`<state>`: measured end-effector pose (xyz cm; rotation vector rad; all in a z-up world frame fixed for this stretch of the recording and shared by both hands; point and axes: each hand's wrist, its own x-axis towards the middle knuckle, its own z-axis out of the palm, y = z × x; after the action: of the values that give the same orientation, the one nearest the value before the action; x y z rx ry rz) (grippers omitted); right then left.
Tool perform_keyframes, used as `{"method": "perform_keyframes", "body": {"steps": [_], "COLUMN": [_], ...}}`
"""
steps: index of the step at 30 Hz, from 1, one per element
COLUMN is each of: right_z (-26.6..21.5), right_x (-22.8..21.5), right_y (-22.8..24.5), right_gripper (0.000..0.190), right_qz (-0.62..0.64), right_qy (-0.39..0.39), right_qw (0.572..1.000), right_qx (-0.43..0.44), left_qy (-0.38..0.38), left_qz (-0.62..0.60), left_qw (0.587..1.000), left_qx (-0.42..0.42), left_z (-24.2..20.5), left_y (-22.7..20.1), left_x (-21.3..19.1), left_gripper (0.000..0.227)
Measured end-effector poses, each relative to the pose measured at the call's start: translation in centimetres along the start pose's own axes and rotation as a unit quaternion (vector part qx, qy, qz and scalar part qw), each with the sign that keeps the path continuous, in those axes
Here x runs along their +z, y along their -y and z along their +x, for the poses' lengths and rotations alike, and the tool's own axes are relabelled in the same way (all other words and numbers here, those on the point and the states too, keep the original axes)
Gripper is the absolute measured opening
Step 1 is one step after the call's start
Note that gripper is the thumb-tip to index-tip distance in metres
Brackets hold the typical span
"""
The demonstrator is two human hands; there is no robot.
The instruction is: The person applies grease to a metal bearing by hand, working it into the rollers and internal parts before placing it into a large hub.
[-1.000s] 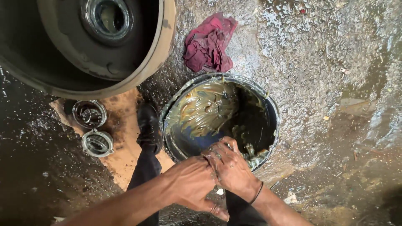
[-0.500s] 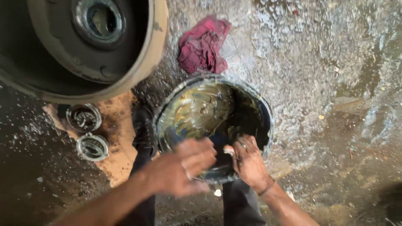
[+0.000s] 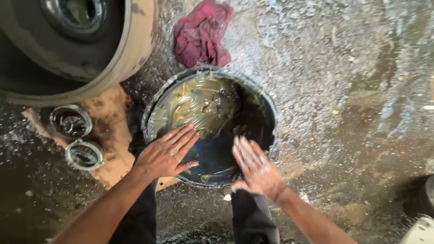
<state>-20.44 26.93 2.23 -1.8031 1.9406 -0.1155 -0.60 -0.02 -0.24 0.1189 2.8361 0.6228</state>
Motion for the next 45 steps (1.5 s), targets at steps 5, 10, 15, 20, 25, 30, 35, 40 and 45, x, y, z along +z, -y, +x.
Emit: {"method": "perform_keyframes", "body": {"steps": [5, 10, 15, 20, 25, 30, 35, 40, 45], "right_z": [-7.4, -6.8, -0.7, -1.7, -9.7, -7.1, -3.1, -1.3, -1.5], "right_x": [-1.1, -5.1, -1.1, -0.9, 1.0, -2.3, -2.0, -1.3, -1.9], "right_y": [0.4, 2.5, 2.8, 1.2, 0.1, 0.8, 2.1, 1.5, 1.1], "right_gripper": [0.111, 0.105, 0.103, 0.107, 0.101, 0.033, 0.017, 0.026, 0.027], "right_qz": [-0.013, 0.082, 0.793, 0.906, 0.892, 0.81, 0.781, 0.782, 0.808], "right_qy": [0.057, 0.062, -0.057, -0.081, -0.119, -0.176, -0.325, -0.379, -0.347], "right_qw": [0.998, 0.994, 0.574, 0.361, 0.321, 0.472, 0.479, 0.436, 0.447], "right_qx": [-0.026, 0.045, 0.197, 0.206, 0.295, 0.3, 0.235, 0.232, 0.167], "left_qy": [-0.009, 0.026, 0.004, 0.027, -0.015, 0.01, 0.029, 0.017, 0.037], "left_qz": [-0.015, 0.007, -0.009, -0.017, -0.01, -0.025, -0.015, 0.003, -0.003], "left_qw": [1.0, 1.0, 1.0, 0.999, 1.0, 1.0, 0.999, 1.0, 0.999], "left_qx": [-0.014, -0.009, -0.006, -0.014, -0.008, 0.002, -0.012, -0.013, -0.016], "left_z": [-0.4, -0.3, -0.5, -0.2, -0.1, -0.7, -0.1, -0.6, -0.7], "left_y": [-0.2, -0.1, 0.1, 0.2, 0.3, -0.1, 0.3, -0.1, 0.1], "left_x": [0.9, 0.4, 0.9, 0.1, 0.2, 0.3, 0.8, 0.8, 1.7], "left_gripper": [0.087, 0.087, 0.084, 0.085, 0.083, 0.084, 0.084, 0.082, 0.083]}}
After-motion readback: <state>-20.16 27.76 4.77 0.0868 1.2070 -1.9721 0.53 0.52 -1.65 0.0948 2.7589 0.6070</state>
